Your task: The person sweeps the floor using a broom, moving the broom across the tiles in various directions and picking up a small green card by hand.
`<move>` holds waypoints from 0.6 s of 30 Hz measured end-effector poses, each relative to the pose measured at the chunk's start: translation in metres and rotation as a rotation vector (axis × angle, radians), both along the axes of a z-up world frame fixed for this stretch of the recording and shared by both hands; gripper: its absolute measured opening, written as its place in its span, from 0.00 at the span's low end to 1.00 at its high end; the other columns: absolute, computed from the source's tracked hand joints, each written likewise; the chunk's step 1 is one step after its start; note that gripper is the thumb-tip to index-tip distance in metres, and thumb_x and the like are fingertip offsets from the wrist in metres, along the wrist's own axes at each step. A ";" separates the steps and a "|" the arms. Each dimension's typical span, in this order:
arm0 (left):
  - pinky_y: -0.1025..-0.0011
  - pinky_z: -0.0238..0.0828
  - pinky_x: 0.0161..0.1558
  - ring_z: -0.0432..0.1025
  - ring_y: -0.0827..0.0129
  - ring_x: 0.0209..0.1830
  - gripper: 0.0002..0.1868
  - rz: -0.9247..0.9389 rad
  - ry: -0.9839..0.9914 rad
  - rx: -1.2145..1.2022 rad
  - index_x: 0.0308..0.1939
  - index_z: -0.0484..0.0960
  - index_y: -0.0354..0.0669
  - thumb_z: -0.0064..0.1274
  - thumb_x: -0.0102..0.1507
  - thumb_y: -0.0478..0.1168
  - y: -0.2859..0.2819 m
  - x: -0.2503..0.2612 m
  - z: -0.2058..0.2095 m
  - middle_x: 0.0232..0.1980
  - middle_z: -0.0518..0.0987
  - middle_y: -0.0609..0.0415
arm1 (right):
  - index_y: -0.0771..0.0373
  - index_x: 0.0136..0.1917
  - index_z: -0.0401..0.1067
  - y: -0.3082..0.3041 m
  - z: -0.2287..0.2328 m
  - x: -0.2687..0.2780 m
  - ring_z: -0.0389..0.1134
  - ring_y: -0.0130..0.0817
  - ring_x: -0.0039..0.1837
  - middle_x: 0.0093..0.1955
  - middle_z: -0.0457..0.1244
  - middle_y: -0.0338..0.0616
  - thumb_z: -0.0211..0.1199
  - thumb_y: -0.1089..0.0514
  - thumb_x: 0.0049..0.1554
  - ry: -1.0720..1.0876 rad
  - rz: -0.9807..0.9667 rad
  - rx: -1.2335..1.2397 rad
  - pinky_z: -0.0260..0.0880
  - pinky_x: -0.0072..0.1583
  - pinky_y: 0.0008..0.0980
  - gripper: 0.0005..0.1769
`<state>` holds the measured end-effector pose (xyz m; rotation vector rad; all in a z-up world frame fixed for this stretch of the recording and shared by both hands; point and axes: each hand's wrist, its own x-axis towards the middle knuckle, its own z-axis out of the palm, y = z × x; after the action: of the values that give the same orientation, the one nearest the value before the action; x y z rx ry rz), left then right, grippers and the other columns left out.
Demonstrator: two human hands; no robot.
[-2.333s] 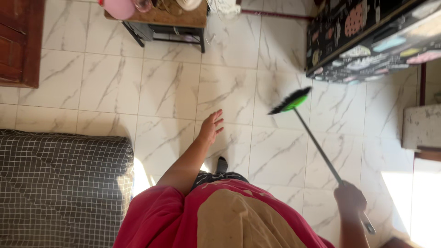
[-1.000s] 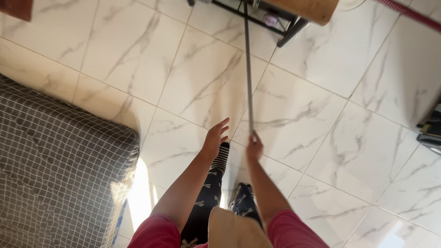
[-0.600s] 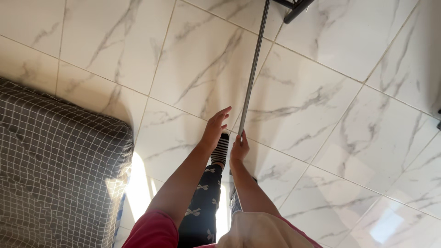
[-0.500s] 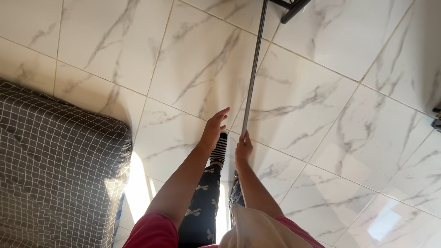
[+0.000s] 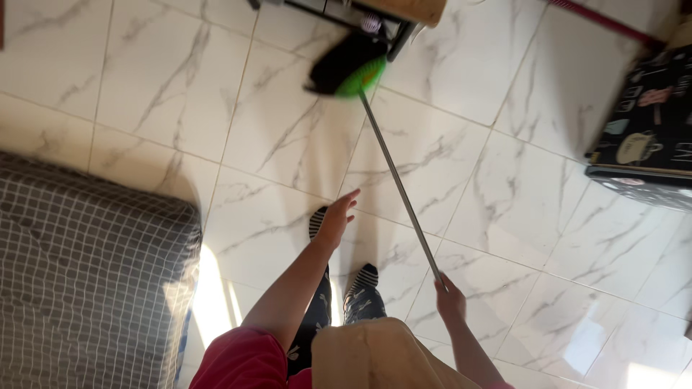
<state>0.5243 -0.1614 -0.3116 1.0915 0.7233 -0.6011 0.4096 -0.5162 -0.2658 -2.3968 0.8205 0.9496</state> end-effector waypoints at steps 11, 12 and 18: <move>0.57 0.59 0.67 0.61 0.65 0.74 0.28 -0.106 -0.041 -0.040 0.69 0.75 0.53 0.35 0.70 0.56 -0.048 -0.025 0.163 0.76 0.68 0.65 | 0.35 0.71 0.71 -0.117 0.258 -0.123 0.67 0.56 0.69 0.65 0.69 0.51 0.53 0.33 0.61 0.142 0.005 -0.299 0.68 0.67 0.50 0.27; 0.57 0.59 0.67 0.61 0.65 0.75 0.28 -0.096 -0.055 -0.053 0.69 0.75 0.53 0.35 0.70 0.57 -0.048 -0.031 0.172 0.76 0.69 0.64 | 0.36 0.71 0.70 -0.120 0.278 -0.130 0.67 0.57 0.68 0.65 0.69 0.51 0.50 0.34 0.63 0.139 0.020 -0.324 0.68 0.66 0.51 0.26; 0.58 0.59 0.66 0.61 0.65 0.74 0.29 -0.029 -0.043 -0.107 0.70 0.72 0.53 0.35 0.70 0.58 -0.035 -0.031 0.217 0.76 0.69 0.65 | 0.36 0.75 0.64 -0.117 0.351 -0.139 0.72 0.60 0.61 0.58 0.71 0.54 0.45 0.36 0.64 0.124 0.071 -0.356 0.72 0.62 0.55 0.27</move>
<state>0.4930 -0.1960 -0.0943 1.0142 0.6316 -0.6327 0.2710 -0.6335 0.0853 -2.7040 1.0314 1.0642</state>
